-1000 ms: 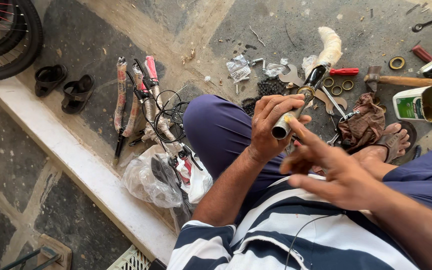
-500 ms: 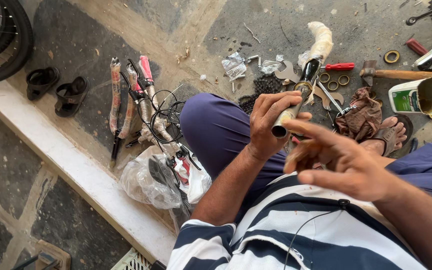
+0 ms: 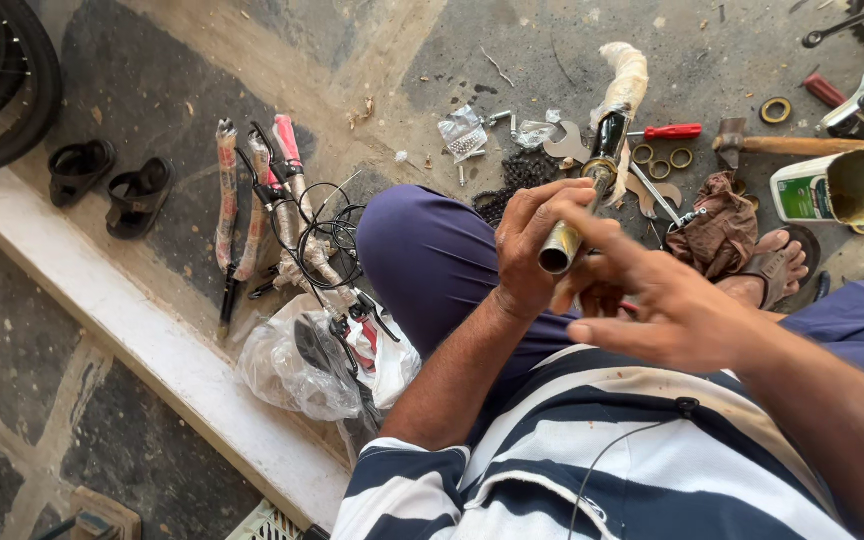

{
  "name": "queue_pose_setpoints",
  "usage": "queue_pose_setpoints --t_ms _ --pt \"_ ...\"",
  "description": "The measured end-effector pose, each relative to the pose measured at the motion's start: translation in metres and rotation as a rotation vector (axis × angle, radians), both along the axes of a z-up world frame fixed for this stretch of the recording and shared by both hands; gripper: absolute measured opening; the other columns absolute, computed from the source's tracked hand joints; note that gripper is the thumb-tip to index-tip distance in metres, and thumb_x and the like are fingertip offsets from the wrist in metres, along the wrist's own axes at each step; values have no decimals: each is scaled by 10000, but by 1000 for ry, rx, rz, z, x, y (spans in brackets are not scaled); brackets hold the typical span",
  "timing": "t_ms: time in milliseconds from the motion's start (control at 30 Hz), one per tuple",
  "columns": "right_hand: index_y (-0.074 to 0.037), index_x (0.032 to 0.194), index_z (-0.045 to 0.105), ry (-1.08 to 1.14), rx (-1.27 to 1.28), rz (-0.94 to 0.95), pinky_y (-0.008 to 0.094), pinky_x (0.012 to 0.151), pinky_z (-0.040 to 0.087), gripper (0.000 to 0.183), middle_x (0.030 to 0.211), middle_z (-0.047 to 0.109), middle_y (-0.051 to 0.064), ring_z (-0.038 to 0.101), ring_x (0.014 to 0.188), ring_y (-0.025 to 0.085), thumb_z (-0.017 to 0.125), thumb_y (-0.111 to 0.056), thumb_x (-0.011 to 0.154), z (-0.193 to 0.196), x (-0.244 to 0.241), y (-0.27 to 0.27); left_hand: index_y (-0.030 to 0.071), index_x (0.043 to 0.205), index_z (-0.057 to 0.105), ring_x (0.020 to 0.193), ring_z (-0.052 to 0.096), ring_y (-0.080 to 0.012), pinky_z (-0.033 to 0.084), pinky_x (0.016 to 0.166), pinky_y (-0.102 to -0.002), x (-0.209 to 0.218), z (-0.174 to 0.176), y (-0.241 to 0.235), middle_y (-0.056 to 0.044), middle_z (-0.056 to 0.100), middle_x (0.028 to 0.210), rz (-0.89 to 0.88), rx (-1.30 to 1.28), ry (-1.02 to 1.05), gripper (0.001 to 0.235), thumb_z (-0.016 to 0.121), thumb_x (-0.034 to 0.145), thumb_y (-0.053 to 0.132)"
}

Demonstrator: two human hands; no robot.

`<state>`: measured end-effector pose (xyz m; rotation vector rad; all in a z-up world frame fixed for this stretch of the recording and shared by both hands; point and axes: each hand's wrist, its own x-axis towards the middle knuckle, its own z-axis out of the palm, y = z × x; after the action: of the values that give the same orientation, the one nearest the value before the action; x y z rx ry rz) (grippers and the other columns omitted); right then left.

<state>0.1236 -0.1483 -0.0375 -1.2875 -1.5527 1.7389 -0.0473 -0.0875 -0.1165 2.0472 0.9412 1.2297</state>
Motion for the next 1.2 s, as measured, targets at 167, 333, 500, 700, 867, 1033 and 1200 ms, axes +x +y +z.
queue_pose_setpoints --t_ms 167,333,500,700,867,1033,1200 --pt "-130 1648 244 270 136 94 346 838 596 878 1020 794 99 766 918 184 721 -301 931 13 -3 -6 126 1213 661 1096 727 -185 644 932 -318 6 -8 -3 -36 701 1234 88 -47 -23 427 879 882 284" --pt "-232 1655 10 -23 -146 -5 344 685 621 1124 1023 758 59 739 768 166 763 -273 820 1 -6 3 113 1232 647 1127 734 -212 636 922 -325 4 -13 -3 -69 676 1241 28 -87 -106 431 865 881 234" --pt "-157 1659 95 70 100 8 340 747 583 1093 962 799 68 748 806 153 780 -236 811 3 -3 -10 112 1231 652 1069 743 -191 647 893 -303 4 -16 -2 -76 683 1228 58 -58 -102 455 881 855 230" --pt "-188 1665 13 -74 -52 35 319 704 607 1201 1061 763 30 693 762 156 829 -292 789 0 -4 -10 122 1229 656 1069 749 -197 664 884 -297 7 -14 -1 -63 684 1223 62 -54 -126 470 903 840 219" --pt "-147 1646 302 67 211 -70 314 813 615 957 1030 732 61 753 878 152 805 -263 840 -2 13 -17 121 1250 652 1048 750 -203 669 895 -299 2 -14 -2 -71 681 1243 47 -62 -110 498 907 828 179" --pt "-185 1632 194 -180 -38 38 298 795 589 1077 1068 719 22 653 862 152 845 -304 783 6 3 -16 113 1236 660 1092 751 -225 674 895 -308 7 -8 -4 -75 683 1226 52 -85 -154 499 911 809 175" --pt "-87 1318 646 -57 160 -166 277 751 618 558 938 768 58 742 844 142 821 -250 814 11 46 -20 63 1193 677 1134 728 -266 625 946 -357 5 -7 0 -107 716 1192 93 -6 -104 431 903 835 143"
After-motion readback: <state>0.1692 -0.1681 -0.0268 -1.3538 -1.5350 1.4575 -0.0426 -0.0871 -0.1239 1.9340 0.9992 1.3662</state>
